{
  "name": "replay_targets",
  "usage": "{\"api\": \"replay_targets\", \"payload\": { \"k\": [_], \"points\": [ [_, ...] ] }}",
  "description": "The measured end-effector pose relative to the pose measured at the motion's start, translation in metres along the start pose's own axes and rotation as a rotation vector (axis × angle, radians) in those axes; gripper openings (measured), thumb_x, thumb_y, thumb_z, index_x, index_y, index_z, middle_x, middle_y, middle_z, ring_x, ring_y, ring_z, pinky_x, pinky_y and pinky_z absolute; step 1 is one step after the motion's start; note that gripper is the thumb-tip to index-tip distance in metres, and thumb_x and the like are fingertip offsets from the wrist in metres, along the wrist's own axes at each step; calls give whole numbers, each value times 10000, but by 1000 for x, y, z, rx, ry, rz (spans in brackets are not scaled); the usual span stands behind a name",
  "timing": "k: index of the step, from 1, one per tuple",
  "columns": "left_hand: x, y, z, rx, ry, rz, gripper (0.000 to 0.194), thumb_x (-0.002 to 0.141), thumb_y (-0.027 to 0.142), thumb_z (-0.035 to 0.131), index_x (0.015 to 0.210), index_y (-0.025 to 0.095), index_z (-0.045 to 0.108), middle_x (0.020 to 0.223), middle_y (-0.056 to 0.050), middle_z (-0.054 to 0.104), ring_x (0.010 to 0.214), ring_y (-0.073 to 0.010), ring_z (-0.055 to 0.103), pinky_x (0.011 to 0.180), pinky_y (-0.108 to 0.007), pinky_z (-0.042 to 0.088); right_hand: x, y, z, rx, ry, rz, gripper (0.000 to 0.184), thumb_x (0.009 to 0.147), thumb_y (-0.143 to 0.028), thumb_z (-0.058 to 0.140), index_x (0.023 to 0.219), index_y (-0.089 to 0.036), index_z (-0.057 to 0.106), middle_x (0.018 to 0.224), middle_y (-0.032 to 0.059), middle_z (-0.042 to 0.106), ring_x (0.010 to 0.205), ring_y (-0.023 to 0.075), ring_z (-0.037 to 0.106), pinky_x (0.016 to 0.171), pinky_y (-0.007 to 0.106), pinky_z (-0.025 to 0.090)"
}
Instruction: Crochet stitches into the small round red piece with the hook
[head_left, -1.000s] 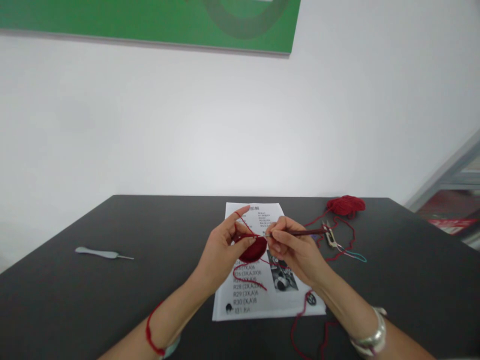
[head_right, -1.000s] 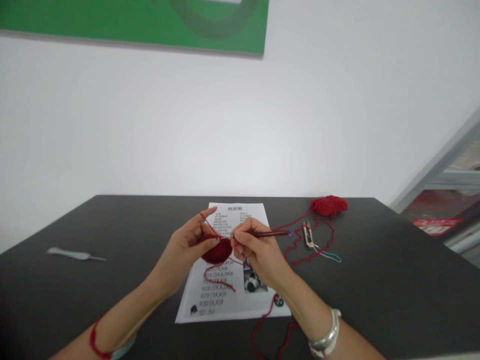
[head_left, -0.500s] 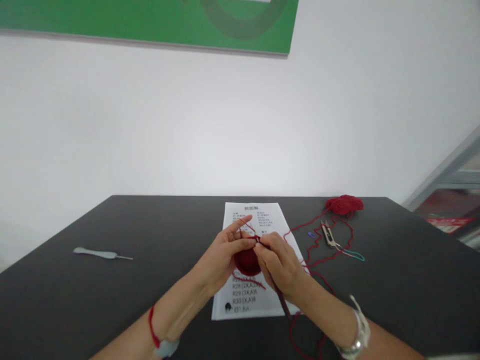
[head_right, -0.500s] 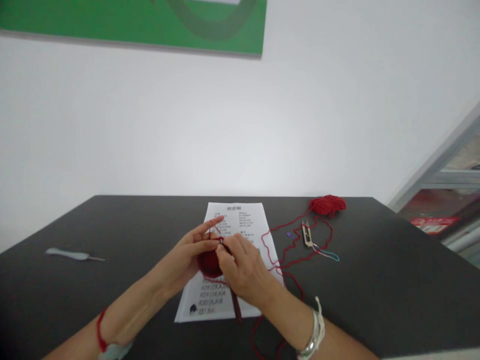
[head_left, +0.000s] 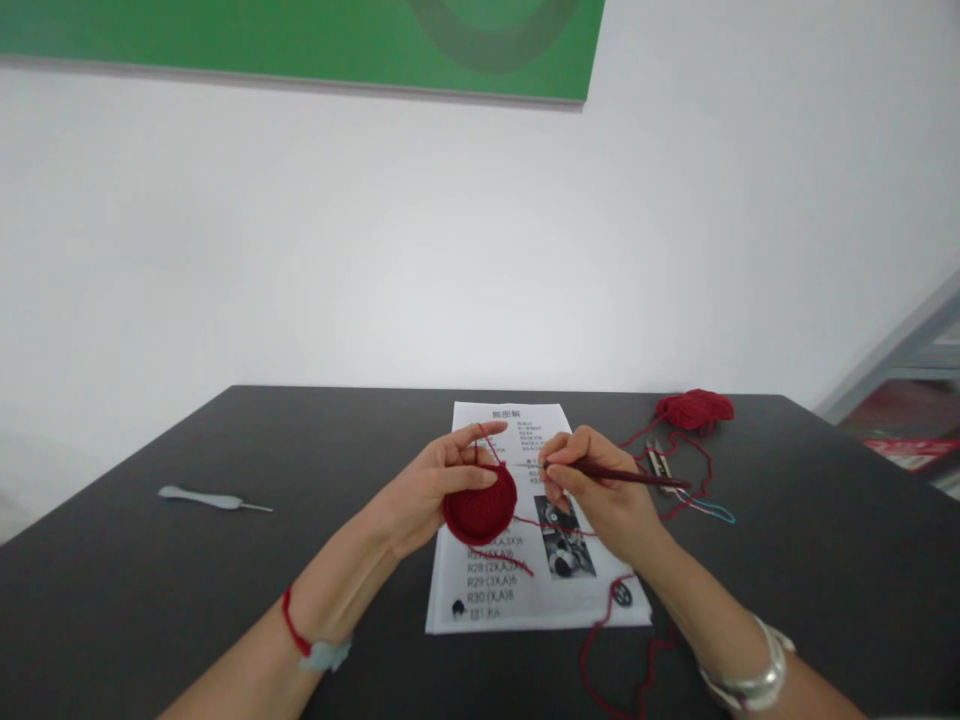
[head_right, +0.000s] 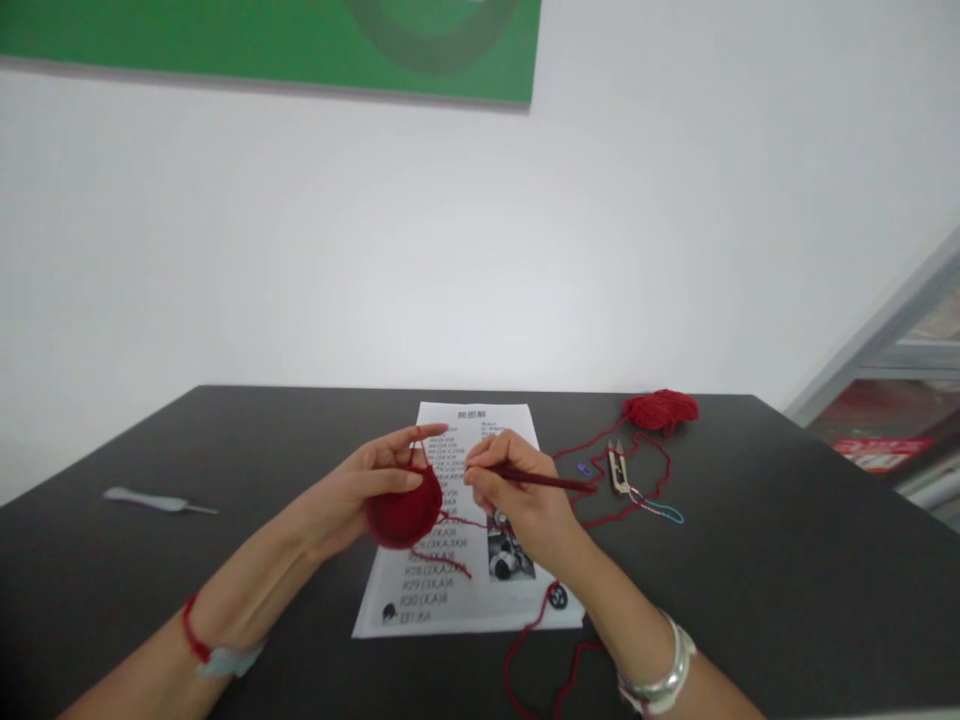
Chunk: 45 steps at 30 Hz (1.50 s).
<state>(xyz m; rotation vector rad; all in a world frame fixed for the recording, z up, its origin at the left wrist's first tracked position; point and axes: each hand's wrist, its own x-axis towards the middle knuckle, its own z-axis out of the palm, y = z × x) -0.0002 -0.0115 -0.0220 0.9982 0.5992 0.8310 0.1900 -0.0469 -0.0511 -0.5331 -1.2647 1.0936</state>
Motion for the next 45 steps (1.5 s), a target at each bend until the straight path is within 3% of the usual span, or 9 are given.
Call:
{"api": "replay_targets", "payload": {
  "k": [14, 17, 20, 22, 26, 36, 45],
  "points": [
    [-3, 5, -6, 90, -222, -158, 509, 603, 90, 759, 1104, 130, 675, 718, -1, 629, 581, -80, 543, 532, -188, 378, 4, -17, -12, 202, -159, 247, 129, 734, -153, 761, 708, -172, 637, 724, -2, 658, 455, 47, 521, 399, 157, 368],
    [-4, 1, 1, 121, -137, -65, 508, 606, 95, 761, 1104, 135, 670, 716, 5, 627, 595, -83, 538, 558, -205, 374, 4, -13, -4, 338, -105, 330, 146, 726, -166, 764, 688, -167, 623, 672, -4, 655, 441, 51, 498, 374, 149, 367],
    [-3, -9, 10, 173, 30, 139, 546, 635, 110, 760, 1162, 162, 629, 692, 32, 607, 610, -89, 533, 607, -223, 385, 4, -5, 7, 424, 16, 378, 152, 724, -184, 765, 687, -168, 619, 616, -11, 641, 453, 65, 504, 375, 152, 410],
    [-2, -15, 14, 179, 99, 204, 593, 653, 127, 759, 1219, 172, 589, 690, 39, 600, 635, -99, 544, 639, -235, 396, 4, 0, 12, 443, 110, 367, 160, 727, -186, 764, 667, -162, 617, 598, -13, 634, 478, 70, 527, 416, 160, 463],
    [0, -20, 17, 105, 103, 163, 650, 623, 129, 783, 1236, 152, 570, 662, 48, 599, 612, -88, 536, 628, -222, 394, 4, 5, 16, 450, 172, 349, 175, 722, -180, 768, 644, -156, 613, 608, -10, 644, 494, 69, 544, 465, 168, 509],
    [-2, -14, 16, 74, 84, 97, 647, 610, 122, 784, 1218, 144, 567, 691, 37, 629, 613, -90, 559, 623, -222, 407, 5, 0, 9, 386, 98, 340, 190, 722, -230, 764, 646, -169, 601, 605, -22, 624, 488, 78, 514, 465, 203, 519],
    [-2, -14, 17, 202, 119, 129, 620, 640, 128, 725, 1229, 119, 534, 675, 46, 608, 570, -84, 506, 567, -233, 354, 5, -1, -4, -32, 25, 138, 185, 761, -241, 721, 669, -189, 569, 577, -55, 561, 469, 95, 560, 498, 247, 474]
  ]
}}
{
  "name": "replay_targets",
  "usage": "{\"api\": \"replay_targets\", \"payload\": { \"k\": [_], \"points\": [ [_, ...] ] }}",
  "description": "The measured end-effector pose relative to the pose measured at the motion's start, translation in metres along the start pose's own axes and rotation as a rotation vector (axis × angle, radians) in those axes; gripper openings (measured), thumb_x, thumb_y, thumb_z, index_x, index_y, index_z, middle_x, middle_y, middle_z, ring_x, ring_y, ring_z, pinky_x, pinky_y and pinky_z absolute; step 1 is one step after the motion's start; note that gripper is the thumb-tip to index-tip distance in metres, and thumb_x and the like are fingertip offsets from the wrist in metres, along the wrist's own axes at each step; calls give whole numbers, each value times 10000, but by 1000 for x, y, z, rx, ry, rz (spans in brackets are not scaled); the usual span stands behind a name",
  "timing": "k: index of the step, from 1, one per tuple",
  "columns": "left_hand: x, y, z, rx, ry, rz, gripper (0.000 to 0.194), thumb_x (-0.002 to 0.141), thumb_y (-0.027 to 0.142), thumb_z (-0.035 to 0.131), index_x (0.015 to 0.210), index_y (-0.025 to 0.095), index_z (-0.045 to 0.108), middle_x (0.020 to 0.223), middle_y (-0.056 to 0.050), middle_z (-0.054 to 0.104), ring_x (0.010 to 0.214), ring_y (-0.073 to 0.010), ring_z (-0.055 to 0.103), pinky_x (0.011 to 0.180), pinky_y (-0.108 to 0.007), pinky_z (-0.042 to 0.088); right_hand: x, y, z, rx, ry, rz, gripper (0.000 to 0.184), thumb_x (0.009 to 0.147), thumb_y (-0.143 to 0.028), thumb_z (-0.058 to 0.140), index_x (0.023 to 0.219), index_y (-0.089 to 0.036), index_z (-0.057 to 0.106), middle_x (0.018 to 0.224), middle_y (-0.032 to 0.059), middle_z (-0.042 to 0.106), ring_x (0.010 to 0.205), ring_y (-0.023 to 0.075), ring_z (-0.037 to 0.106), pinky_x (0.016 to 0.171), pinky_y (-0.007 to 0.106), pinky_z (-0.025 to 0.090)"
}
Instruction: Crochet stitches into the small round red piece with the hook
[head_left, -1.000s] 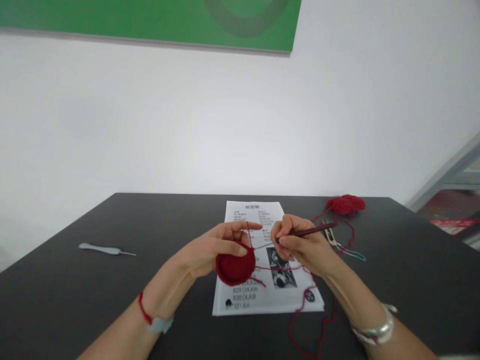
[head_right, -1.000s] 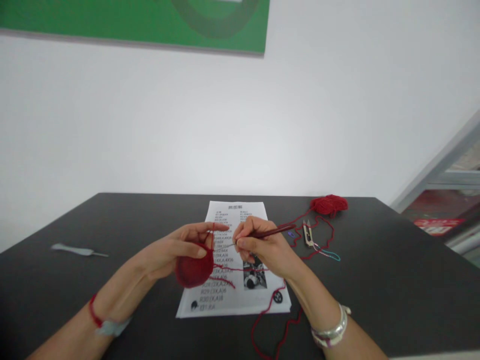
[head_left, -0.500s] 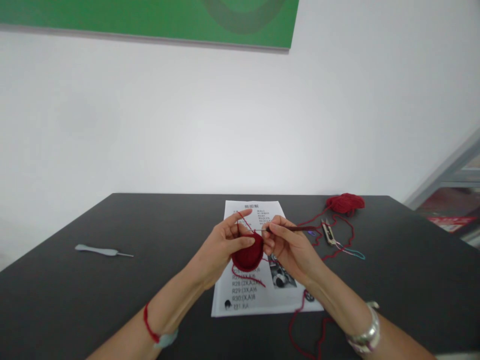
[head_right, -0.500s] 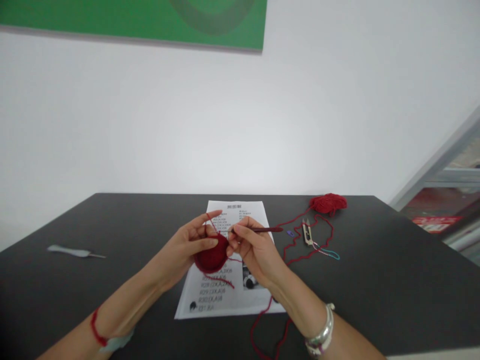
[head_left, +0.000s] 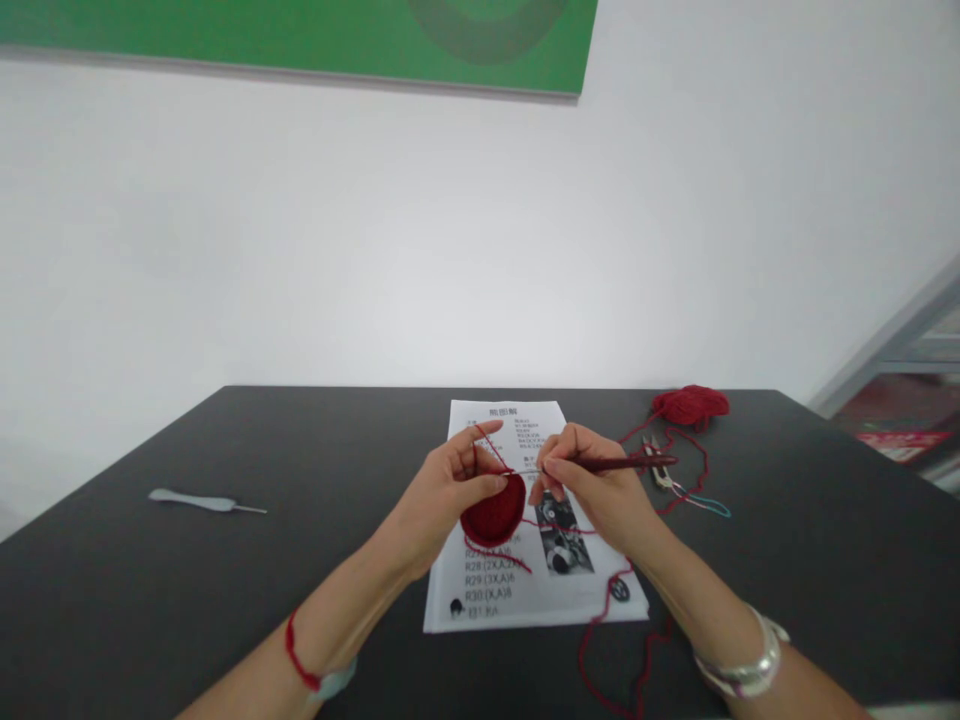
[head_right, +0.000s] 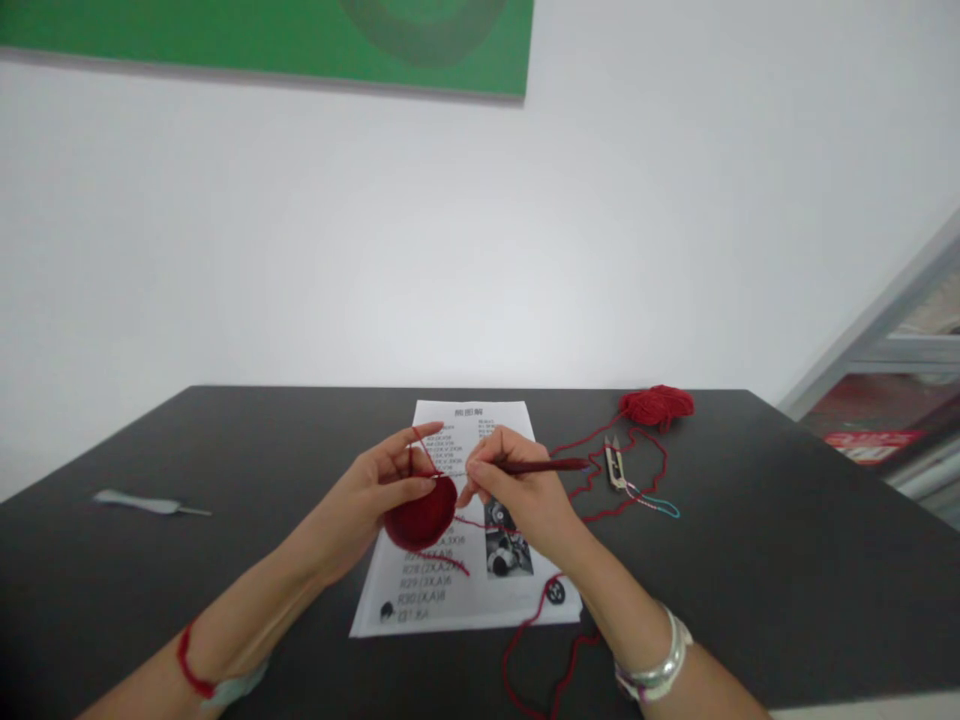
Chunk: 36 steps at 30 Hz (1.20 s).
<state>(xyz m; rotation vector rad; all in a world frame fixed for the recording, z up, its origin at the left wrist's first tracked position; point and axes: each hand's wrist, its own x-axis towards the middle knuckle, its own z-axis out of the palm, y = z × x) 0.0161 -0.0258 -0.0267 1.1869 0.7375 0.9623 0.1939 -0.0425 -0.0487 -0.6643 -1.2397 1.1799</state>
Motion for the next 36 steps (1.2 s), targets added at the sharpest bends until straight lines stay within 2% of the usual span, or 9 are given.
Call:
{"api": "replay_targets", "payload": {
  "k": [7, 14, 16, 21, 24, 27, 31, 34, 36],
  "points": [
    [-1, 0, 2, 27, 32, 4, 602, 650, 144, 714, 1220, 110, 525, 683, 41, 598, 576, -92, 503, 565, -238, 348, -4, -7, 1, -220, 19, -34, 173, 788, -199, 641, 666, -193, 518, 566, -56, 542, 505, 125, 616, 474, 227, 352],
    [-1, -3, 3, 69, 91, 24, 581, 647, 135, 699, 1201, 112, 527, 643, 49, 581, 564, -100, 499, 558, -233, 359, -8, -2, 4, -428, 28, -108, 147, 804, -173, 570, 687, -218, 492, 639, -25, 575, 523, 119, 566, 467, 231, 367],
    [0, -5, 3, 100, 114, 41, 556, 651, 138, 694, 1185, 122, 540, 634, 50, 580, 564, -106, 505, 561, -236, 366, -10, 2, 7, -541, 20, -181, 148, 817, -156, 549, 704, -226, 485, 643, -29, 568, 506, 108, 526, 464, 228, 373],
    [1, -13, 5, 160, 212, 84, 549, 653, 156, 704, 1180, 118, 554, 643, 45, 597, 610, -131, 541, 623, -263, 417, -16, 14, 16, -911, -16, -582, 186, 832, -74, 479, 746, -237, 452, 679, -15, 556, 580, 123, 514, 553, 246, 413],
    [2, -15, 5, 146, 239, 67, 585, 648, 163, 724, 1201, 94, 546, 639, 40, 618, 613, -131, 544, 653, -273, 425, -17, 22, 16, -1020, -101, -647, 180, 876, -76, 447, 792, -235, 440, 721, 10, 545, 642, 145, 520, 586, 260, 431],
    [3, -12, 2, 29, 145, -21, 627, 618, 138, 756, 1211, 93, 555, 619, 42, 626, 580, -110, 534, 623, -251, 402, -12, 23, 8, -1025, -224, -688, 163, 916, -95, 428, 832, -233, 446, 752, 18, 537, 669, 150, 504, 587, 259, 435],
    [4, -5, -5, -173, -34, -239, 599, 560, 71, 785, 1139, 108, 633, 653, 18, 647, 602, -103, 565, 659, -245, 415, -6, 17, 1, -1018, -385, -828, 170, 931, -81, 414, 895, -226, 494, 798, 41, 578, 715, 164, 505, 603, 269, 445],
    [4, -6, -6, -209, -10, -297, 541, 568, 73, 787, 1092, 103, 655, 693, -8, 663, 647, -118, 590, 702, -258, 432, -8, 18, 7, -1226, -331, -964, 205, 925, -52, 392, 899, -206, 525, 761, 67, 592, 700, 201, 488, 608, 316, 433],
    [5, -9, -4, -180, 55, -222, 540, 576, 95, 786, 1097, 98, 642, 665, -1, 654, 616, -115, 573, 661, -250, 420, -12, 21, 13, -1329, -247, -933, 209, 922, -53, 383, 872, -197, 527, 742, 73, 582, 685, 213, 481, 596, 331, 421]
  ]
}}
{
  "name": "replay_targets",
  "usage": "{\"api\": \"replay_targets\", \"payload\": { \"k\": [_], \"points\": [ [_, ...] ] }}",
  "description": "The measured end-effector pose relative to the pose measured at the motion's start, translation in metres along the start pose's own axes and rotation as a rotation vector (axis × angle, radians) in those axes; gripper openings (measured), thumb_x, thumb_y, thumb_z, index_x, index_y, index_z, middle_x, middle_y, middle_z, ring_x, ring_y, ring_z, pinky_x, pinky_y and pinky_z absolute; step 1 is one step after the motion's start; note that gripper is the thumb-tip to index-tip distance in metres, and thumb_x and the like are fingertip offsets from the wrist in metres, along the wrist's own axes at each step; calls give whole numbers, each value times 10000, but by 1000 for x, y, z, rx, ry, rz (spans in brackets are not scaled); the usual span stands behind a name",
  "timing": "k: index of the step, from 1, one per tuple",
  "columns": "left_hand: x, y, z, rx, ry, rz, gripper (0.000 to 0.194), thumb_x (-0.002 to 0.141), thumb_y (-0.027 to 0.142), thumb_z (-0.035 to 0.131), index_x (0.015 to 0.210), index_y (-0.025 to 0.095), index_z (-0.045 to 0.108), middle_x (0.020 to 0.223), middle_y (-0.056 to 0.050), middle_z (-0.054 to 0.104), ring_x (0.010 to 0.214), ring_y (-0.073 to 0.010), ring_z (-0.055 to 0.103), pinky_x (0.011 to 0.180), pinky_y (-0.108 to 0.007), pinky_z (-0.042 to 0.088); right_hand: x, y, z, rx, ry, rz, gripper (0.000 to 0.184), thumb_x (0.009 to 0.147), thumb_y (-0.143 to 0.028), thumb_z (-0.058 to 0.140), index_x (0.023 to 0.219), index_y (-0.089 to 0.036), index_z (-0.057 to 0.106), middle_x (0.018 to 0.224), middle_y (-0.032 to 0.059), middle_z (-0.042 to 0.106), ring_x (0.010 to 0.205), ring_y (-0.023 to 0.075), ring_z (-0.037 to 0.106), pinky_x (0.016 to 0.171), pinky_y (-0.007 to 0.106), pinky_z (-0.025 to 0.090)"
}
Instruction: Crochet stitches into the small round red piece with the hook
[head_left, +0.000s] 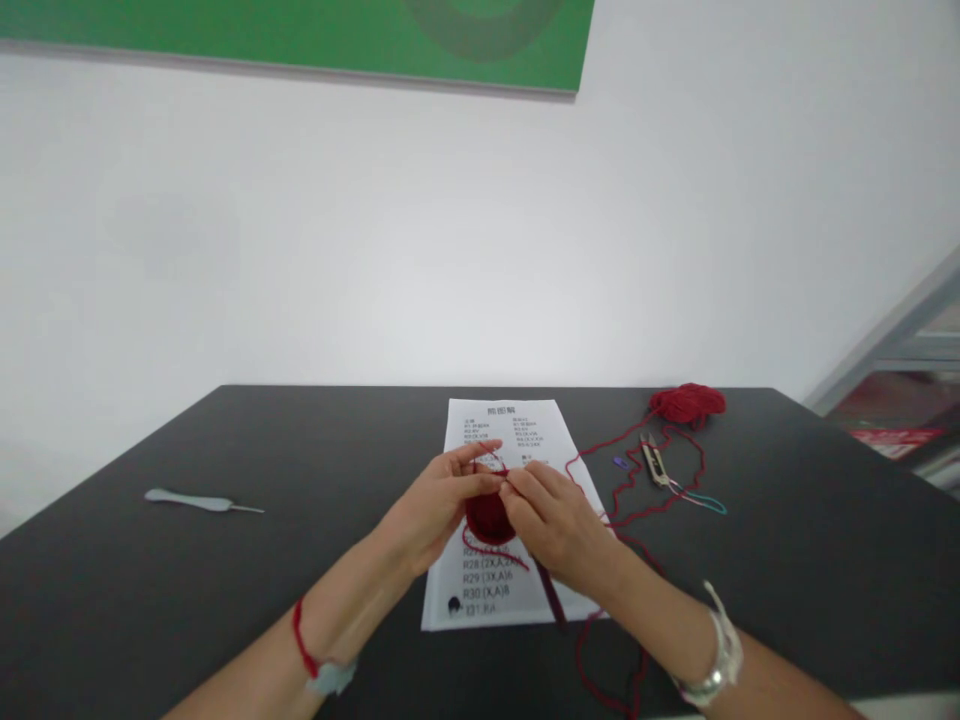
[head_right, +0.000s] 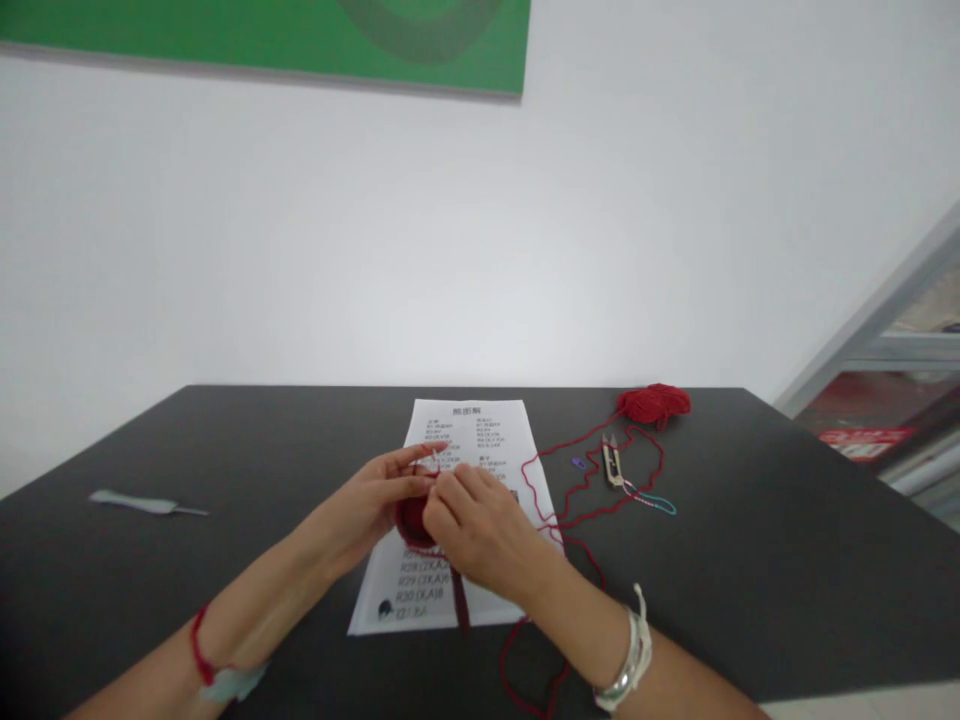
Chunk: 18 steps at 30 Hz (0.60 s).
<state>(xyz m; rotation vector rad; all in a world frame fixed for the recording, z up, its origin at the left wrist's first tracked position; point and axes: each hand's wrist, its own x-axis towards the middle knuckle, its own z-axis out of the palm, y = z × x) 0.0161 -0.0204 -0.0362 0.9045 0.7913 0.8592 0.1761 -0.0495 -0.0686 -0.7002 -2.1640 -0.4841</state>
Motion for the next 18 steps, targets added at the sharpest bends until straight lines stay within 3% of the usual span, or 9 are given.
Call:
{"api": "replay_targets", "payload": {
  "k": [4, 10, 14, 18],
  "points": [
    [2, -3, 3, 122, 89, 209, 651, 616, 149, 765, 1233, 96, 562, 621, 39, 608, 560, -104, 515, 576, -234, 374, -3, -5, 4, 199, 31, 188, 187, 922, -69, 396, 851, -213, 491, 764, 45, 555, 704, 186, 499, 614, 303, 431],
    [-1, 1, 1, 416, 165, 406, 523, 697, 139, 670, 1216, 143, 608, 650, 48, 567, 606, -120, 499, 606, -247, 394, -3, -2, -6, 392, 28, 236, 184, 896, -70, 448, 805, -226, 485, 770, 32, 561, 709, 169, 516, 623, 287, 428],
    [-4, 3, 2, 636, 177, 506, 447, 732, 102, 604, 1166, 187, 662, 655, 41, 591, 615, -132, 511, 651, -263, 404, 1, 2, -11, 660, 154, 611, 121, 870, -158, 542, 770, -224, 526, 720, 1, 566, 622, 137, 501, 559, 263, 407],
    [-4, 5, 4, 622, 143, 485, 431, 712, 104, 631, 1138, 160, 668, 658, 35, 603, 621, -134, 516, 678, -272, 409, 8, 10, -15, 1145, 227, 930, 142, 795, -212, 642, 685, -201, 552, 612, -32, 526, 504, 98, 420, 467, 235, 331]
  ]
}}
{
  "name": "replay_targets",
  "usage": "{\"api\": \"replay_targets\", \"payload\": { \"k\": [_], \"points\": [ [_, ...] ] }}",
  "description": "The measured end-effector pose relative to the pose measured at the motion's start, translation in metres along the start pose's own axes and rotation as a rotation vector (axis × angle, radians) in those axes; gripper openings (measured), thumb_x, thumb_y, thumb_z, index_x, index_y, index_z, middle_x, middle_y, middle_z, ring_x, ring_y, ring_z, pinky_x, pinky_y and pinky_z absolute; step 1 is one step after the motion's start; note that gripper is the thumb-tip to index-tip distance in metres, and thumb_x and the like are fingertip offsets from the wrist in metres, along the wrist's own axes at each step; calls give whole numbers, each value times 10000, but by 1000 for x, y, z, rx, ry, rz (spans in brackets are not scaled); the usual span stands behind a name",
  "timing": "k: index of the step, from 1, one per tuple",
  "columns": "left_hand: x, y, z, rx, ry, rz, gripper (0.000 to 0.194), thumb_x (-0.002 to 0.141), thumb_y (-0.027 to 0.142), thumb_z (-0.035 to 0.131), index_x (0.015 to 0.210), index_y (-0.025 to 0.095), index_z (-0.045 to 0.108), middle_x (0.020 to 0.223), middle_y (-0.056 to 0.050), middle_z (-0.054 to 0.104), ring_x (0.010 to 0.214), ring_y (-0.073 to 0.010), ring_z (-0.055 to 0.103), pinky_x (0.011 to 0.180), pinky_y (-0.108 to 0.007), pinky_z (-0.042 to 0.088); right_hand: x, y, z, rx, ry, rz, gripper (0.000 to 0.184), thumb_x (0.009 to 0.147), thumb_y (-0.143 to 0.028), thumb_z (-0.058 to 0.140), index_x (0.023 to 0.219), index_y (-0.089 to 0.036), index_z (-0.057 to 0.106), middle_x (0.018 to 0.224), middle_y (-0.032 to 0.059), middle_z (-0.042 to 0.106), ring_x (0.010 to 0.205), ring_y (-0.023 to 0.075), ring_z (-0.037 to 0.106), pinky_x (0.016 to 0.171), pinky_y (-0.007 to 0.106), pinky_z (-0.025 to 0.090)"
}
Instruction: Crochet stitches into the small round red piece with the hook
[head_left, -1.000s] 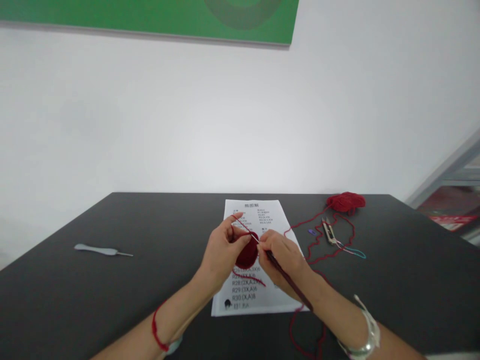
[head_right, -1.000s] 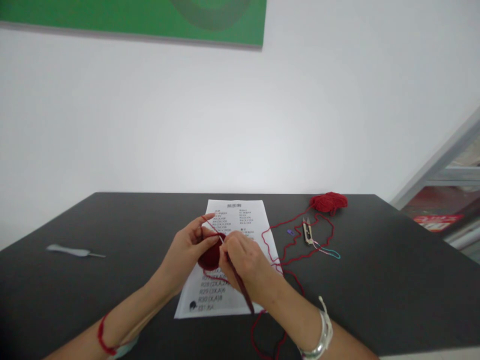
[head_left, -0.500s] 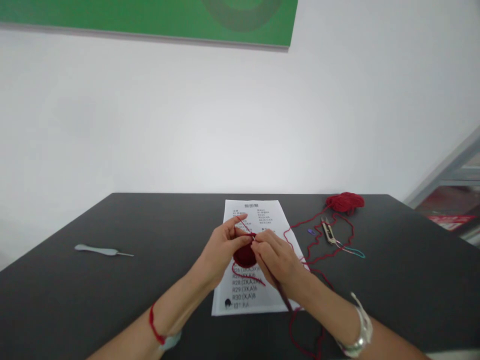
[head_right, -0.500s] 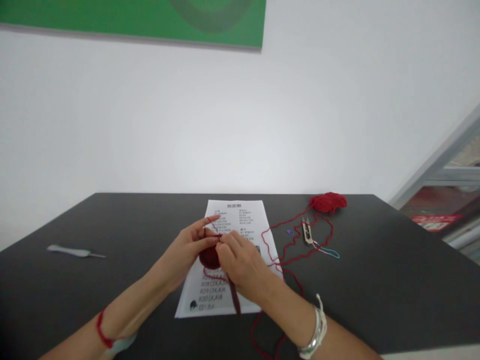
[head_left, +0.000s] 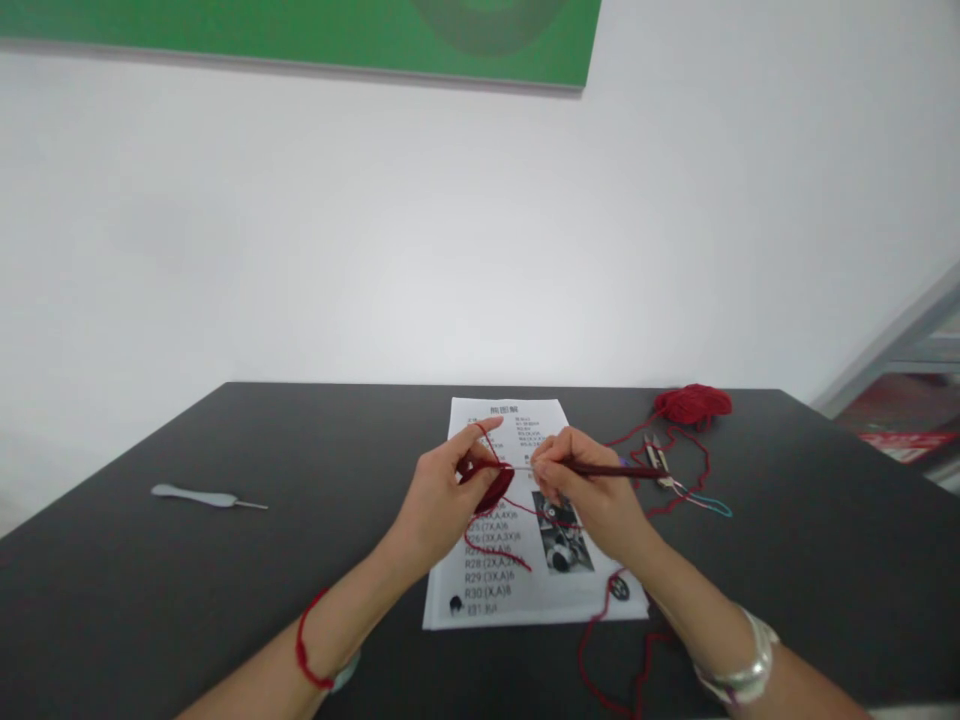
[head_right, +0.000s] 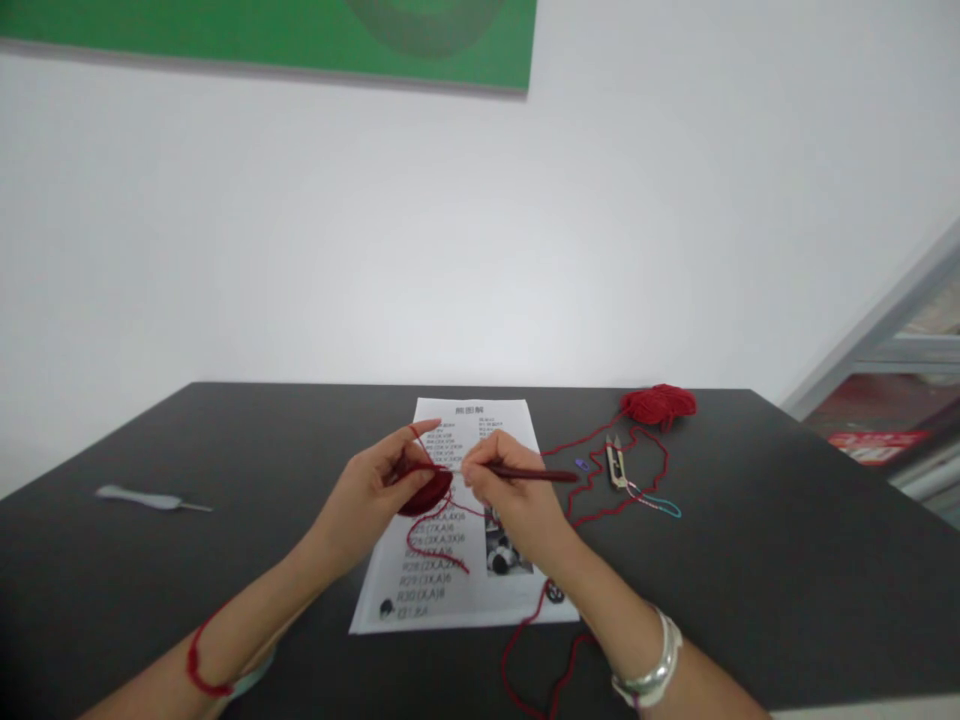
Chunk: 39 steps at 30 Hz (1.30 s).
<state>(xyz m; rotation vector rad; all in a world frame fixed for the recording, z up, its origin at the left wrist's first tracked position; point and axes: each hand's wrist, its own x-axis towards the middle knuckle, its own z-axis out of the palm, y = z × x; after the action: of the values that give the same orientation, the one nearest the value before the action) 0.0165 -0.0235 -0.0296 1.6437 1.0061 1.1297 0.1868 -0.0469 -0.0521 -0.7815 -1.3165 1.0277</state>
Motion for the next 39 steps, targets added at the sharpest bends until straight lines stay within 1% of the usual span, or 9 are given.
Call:
{"api": "replay_targets", "payload": {
  "k": [3, 6, 8, 13, 15, 17, 21, 23, 39],
  "points": [
    [-1, 0, 2, -157, -51, -67, 476, 702, 133, 667, 1176, 142, 631, 647, 44, 586, 611, -124, 512, 664, -270, 405, 4, -1, 4, 322, -18, 185, 182, 743, -242, 697, 665, -193, 540, 601, -32, 543, 492, 87, 428, 447, 213, 327],
    [-4, 0, 6, -343, -111, -160, 582, 687, 159, 695, 1254, 130, 563, 654, 40, 604, 601, -122, 537, 620, -260, 394, 1, 6, 13, 358, -11, 158, 178, 770, -256, 673, 699, -200, 519, 639, -28, 550, 507, 87, 441, 462, 213, 366],
    [-6, 0, 8, -442, -126, -201, 631, 671, 153, 714, 1276, 119, 537, 646, 35, 620, 601, -120, 552, 617, -253, 398, -4, 15, 17, 135, 27, -27, 123, 826, -229, 609, 748, -213, 516, 710, -15, 559, 537, 97, 465, 483, 225, 398],
    [-6, -1, 10, -659, -96, -290, 603, 613, 110, 772, 1191, 119, 598, 591, 59, 588, 528, -70, 494, 558, -205, 370, -15, 28, 13, -828, -10, -726, 143, 881, -95, 498, 895, -224, 558, 848, 54, 596, 728, 183, 547, 632, 318, 471],
    [-4, -2, 8, -746, -138, -365, 592, 575, 84, 785, 1145, 111, 629, 607, 44, 602, 542, -70, 515, 567, -197, 387, -15, 27, 9, -890, -70, -847, 185, 881, -73, 499, 952, -234, 556, 869, 56, 602, 744, 184, 551, 648, 321, 480],
    [-2, -2, 5, -791, -173, -449, 584, 545, 59, 787, 1111, 102, 650, 651, 18, 633, 567, -78, 546, 596, -200, 419, -12, 23, 6, -699, -86, -780, 173, 882, -89, 517, 937, -251, 546, 857, 31, 594, 723, 158, 554, 618, 283, 481],
    [3, 0, -4, -791, -161, -467, 580, 545, 31, 766, 1110, 112, 660, 706, 0, 658, 583, -78, 569, 595, -189, 436, -4, 15, 4, -113, -21, -287, 93, 862, -180, 596, 814, -234, 538, 836, -8, 572, 550, 83, 499, 467, 213, 408],
    [5, 1, -8, -773, -163, -428, 564, 550, 20, 760, 1098, 118, 667, 693, 10, 646, 575, -71, 564, 568, -173, 427, -1, 11, 3, 82, -41, -170, 107, 832, -201, 645, 783, -220, 552, 804, -19, 567, 495, 61, 465, 432, 201, 375],
    [10, -1, -28, -668, -547, -473, 506, 601, 51, 749, 1096, 131, 681, 787, -14, 610, 661, -86, 548, 603, -192, 408, 5, -15, -15, 338, -210, 88, 124, 708, -142, 769, 703, -191, 654, 728, -8, 651, 447, 52, 483, 402, 191, 328]
  ]
}}
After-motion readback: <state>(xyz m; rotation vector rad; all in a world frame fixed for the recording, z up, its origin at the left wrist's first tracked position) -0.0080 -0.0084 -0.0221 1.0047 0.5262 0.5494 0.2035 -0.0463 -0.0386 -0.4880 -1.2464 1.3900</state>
